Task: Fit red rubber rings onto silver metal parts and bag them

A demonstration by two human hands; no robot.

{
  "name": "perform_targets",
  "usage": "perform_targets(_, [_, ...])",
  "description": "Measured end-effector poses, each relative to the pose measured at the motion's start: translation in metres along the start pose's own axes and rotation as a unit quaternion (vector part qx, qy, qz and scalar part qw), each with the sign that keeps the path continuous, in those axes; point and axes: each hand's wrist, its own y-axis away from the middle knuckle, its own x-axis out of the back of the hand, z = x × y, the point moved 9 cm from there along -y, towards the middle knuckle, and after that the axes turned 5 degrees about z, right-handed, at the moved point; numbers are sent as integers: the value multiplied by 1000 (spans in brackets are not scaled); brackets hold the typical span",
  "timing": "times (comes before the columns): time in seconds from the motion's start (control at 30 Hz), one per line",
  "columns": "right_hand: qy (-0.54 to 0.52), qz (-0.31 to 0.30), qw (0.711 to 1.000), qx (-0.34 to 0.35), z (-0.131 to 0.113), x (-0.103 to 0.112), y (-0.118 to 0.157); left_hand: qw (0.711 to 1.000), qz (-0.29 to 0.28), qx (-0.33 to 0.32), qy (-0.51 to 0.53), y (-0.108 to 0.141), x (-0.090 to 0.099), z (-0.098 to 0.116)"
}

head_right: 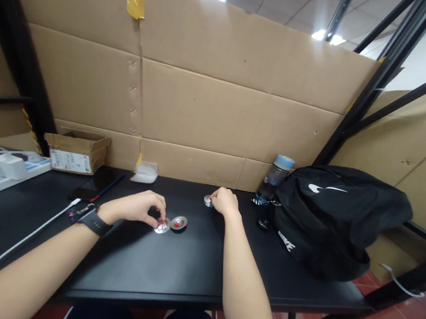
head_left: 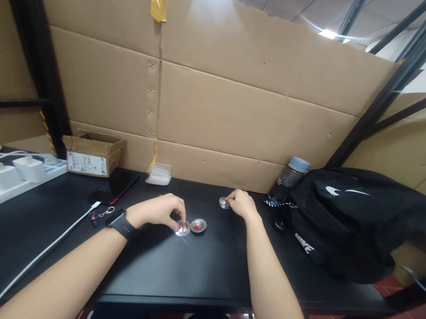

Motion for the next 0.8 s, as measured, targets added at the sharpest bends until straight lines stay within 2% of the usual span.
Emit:
perform_targets(0.17, [6,-1,1000,-10,0,-1,0,999,28,-7,23,-3,4,18])
perform_targets(0.3, [10,2,1000,-16,1,-1,0,998,66,-19,9,-11,-3,30])
perform_targets(0.47, [17,7,1000,-16,0,-1,-1,998,52,-35,-10,-16,-22,29])
perform_targets(0.8, [22,8,999,-26,1,-1,-1,996,80,-19,-24,-19,-28,23])
